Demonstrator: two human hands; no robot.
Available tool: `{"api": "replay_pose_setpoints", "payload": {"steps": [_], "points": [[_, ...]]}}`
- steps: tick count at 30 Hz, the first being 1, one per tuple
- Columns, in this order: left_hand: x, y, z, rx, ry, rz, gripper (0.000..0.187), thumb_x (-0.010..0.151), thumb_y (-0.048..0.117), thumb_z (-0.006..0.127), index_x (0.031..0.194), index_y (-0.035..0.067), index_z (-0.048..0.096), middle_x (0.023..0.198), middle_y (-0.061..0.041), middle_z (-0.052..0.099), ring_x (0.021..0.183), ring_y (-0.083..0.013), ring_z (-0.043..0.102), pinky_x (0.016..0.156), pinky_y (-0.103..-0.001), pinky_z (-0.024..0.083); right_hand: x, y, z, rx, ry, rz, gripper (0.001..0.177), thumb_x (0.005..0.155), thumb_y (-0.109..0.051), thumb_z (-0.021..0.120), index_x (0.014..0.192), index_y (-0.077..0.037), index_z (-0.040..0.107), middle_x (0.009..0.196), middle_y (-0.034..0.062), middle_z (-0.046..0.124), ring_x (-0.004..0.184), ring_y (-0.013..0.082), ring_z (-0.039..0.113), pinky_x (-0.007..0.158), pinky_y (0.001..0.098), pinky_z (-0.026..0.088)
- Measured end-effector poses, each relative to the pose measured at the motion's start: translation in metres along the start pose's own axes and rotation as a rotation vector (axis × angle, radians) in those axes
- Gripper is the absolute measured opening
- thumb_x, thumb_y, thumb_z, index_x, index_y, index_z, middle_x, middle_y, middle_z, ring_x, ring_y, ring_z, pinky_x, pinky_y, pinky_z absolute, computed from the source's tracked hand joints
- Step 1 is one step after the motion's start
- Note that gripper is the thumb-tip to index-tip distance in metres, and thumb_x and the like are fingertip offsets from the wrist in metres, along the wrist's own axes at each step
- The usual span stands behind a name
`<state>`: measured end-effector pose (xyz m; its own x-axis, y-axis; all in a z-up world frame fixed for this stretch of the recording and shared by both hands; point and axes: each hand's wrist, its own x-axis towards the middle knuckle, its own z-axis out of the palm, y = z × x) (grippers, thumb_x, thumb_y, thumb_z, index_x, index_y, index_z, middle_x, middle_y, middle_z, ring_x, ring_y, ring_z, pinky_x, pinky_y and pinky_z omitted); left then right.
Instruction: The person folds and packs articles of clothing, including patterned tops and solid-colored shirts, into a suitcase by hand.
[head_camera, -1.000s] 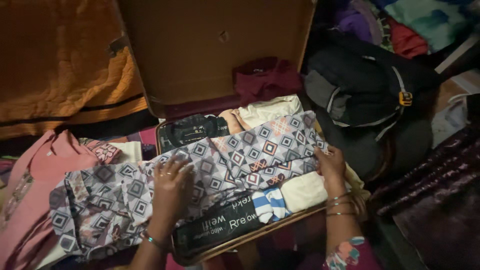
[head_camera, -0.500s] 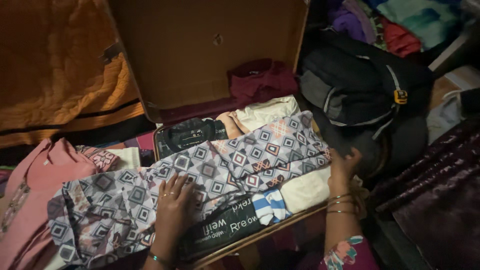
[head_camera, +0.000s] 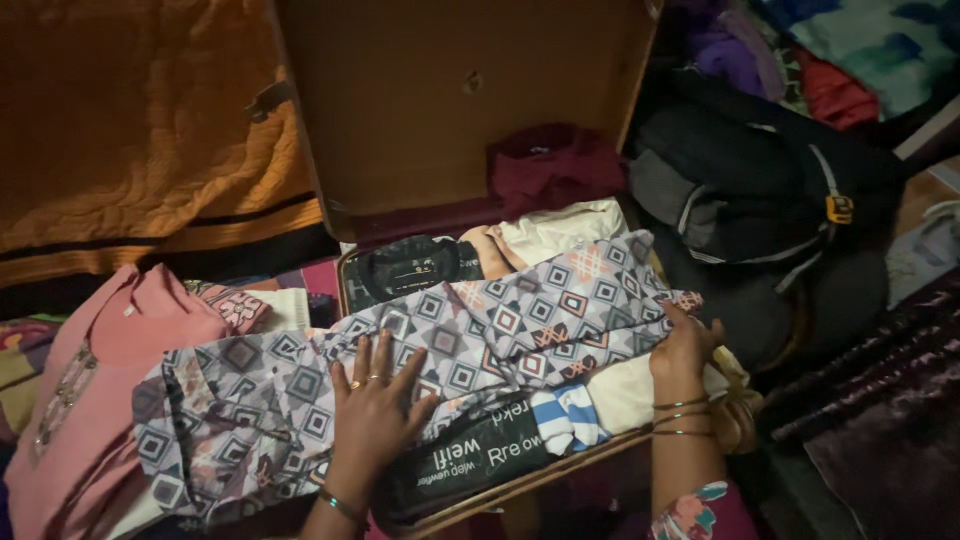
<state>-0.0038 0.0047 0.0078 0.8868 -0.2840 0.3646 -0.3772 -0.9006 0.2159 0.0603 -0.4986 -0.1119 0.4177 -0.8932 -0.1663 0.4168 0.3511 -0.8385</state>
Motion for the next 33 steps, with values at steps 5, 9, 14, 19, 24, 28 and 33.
{"api": "replay_pose_setpoints", "payload": {"steps": [5, 9, 14, 19, 24, 28, 33], "points": [[0.005, 0.001, -0.005, -0.006, -0.156, -0.049, 0.068, 0.082, 0.062, 0.062, 0.145, 0.035, 0.057, 0.165, -0.015, 0.031, 0.147, -0.0422, 0.023, 0.113, -0.070, 0.013, 0.003, -0.010, 0.006, 0.064, -0.264, 0.319, 0.026, 0.082, 0.008, 0.070, 0.107, -0.001, 0.070, 0.105, 0.0084, 0.075, 0.098, 0.0240, 0.072, 0.092, 0.0348, 0.059], [0.004, 0.000, -0.004, -0.018, -0.165, -0.061, 0.069, 0.082, 0.063, 0.062, 0.146, 0.036, 0.056, 0.165, -0.014, 0.031, 0.148, -0.0412, 0.023, 0.114, -0.069, 0.013, -0.010, -0.025, 0.009, 0.013, -0.312, 0.321, 0.036, 0.079, 0.010, 0.070, 0.113, -0.003, 0.066, 0.110, 0.0080, 0.071, 0.101, 0.0234, 0.070, 0.090, 0.0343, 0.058], [0.003, -0.003, 0.001, -0.021, -0.111, -0.014, 0.067, 0.083, 0.063, 0.062, 0.141, 0.032, 0.056, 0.159, -0.016, 0.032, 0.147, -0.0431, 0.025, 0.113, -0.070, 0.014, -0.052, -0.048, 0.032, -0.096, -0.363, 0.025, 0.053, 0.074, 0.013, 0.069, 0.122, -0.006, 0.059, 0.119, 0.0073, 0.066, 0.107, 0.0223, 0.067, 0.088, 0.0335, 0.058], [0.002, -0.003, 0.001, -0.033, -0.100, -0.022, 0.066, 0.082, 0.062, 0.064, 0.140, 0.032, 0.057, 0.159, -0.015, 0.034, 0.147, -0.0425, 0.026, 0.113, -0.070, 0.015, -0.052, -0.040, 0.038, 0.020, -0.253, -0.053, 0.057, 0.073, 0.016, 0.065, 0.124, -0.006, 0.056, 0.121, 0.0079, 0.066, 0.109, 0.0228, 0.068, 0.090, 0.0338, 0.060], [0.000, -0.003, 0.002, -0.037, -0.103, -0.034, 0.066, 0.082, 0.061, 0.064, 0.140, 0.031, 0.057, 0.157, -0.017, 0.036, 0.147, -0.0424, 0.027, 0.113, -0.070, 0.015, 0.000, -0.007, 0.013, 0.103, -0.402, -0.175, 0.037, 0.087, 0.020, 0.068, 0.116, -0.002, 0.063, 0.113, 0.0072, 0.063, 0.108, 0.0214, 0.063, 0.098, 0.0343, 0.054], [-0.002, -0.005, 0.003, -0.071, -0.052, 0.005, 0.065, 0.083, 0.059, 0.065, 0.139, 0.028, 0.058, 0.156, -0.019, 0.038, 0.146, -0.0438, 0.027, 0.112, -0.071, 0.015, 0.007, -0.009, 0.010, 0.014, -0.246, 0.015, 0.028, 0.087, 0.013, 0.074, 0.101, -0.007, 0.059, 0.100, 0.0044, 0.065, 0.097, 0.0210, 0.065, 0.091, 0.0393, 0.057], [-0.004, -0.006, 0.000, -0.100, -0.023, 0.015, 0.063, 0.085, 0.057, 0.065, 0.140, 0.026, 0.059, 0.156, -0.019, 0.039, 0.148, -0.0434, 0.027, 0.113, -0.072, 0.015, -0.019, -0.026, 0.022, -1.019, -0.654, -0.880, 0.046, 0.072, 0.017, 0.074, 0.115, 0.004, 0.063, 0.113, 0.0160, 0.061, 0.109, 0.0296, 0.058, 0.096, 0.0459, 0.050]]}}
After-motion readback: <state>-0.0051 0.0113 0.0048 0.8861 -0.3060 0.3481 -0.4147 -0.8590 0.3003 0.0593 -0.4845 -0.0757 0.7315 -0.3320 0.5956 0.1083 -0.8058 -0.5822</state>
